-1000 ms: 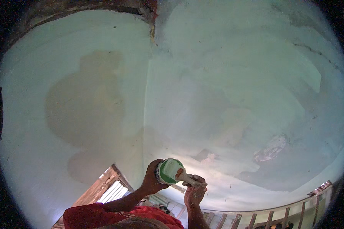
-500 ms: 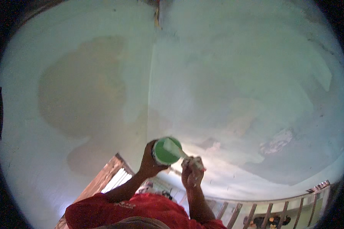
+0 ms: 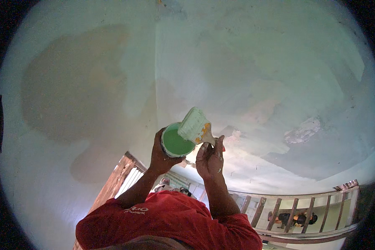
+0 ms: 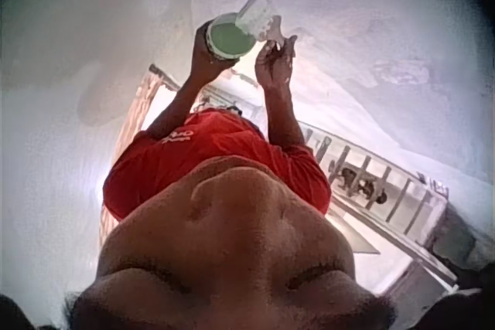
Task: Painting a ceiling using a brush and a paint bucket.
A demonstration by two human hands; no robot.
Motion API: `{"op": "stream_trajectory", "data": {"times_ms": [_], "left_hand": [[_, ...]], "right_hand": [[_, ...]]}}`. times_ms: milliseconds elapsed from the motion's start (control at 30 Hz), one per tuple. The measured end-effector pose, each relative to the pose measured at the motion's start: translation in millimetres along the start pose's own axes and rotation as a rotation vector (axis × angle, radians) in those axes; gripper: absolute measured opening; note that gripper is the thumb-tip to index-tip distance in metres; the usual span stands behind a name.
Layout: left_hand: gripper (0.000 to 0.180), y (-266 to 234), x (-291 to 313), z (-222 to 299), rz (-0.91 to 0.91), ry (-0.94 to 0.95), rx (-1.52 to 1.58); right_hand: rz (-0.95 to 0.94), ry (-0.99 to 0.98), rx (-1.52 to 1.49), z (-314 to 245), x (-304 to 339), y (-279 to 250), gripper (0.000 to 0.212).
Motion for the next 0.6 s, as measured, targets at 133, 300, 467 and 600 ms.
{"op": "stream_trajectory", "data": {"times_ms": [133, 300, 467, 600], "left_hand": [[0.106, -5.9, 1.6, -5.6, 0.012, -0.006, -0.065], [0.106, -18.7, 11.4, -11.6, 0.044, 0.035, 0.002], [0.104, -24.3, 22.4, -13.9, 0.053, 0.023, -0.063], [0.104, -28.7, 33.3, -11.8, 0.078, 0.036, -0.123]], "right_hand": [[-0.132, -0.193, -0.046, -32.5, -10.8, 47.0, 0.023], [-0.683, -1.001, 0.562, -102.8, -26.7, 188.4, 0.016], [-0.780, -2.417, 1.478, -111.1, -22.8, 374.2, 0.028], [-0.908, -2.638, 1.670, -79.8, -65.4, 473.1, 0.021]]}}
Point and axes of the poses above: each hand's wrist, its own x-axis away from the middle knuckle, its own y-axis out of the palm, z = x × y, the point moved 1 cm from there along -x, towards the middle knuckle, and after that the axes turned 2 degrees about -x, right-handed, at the moved point
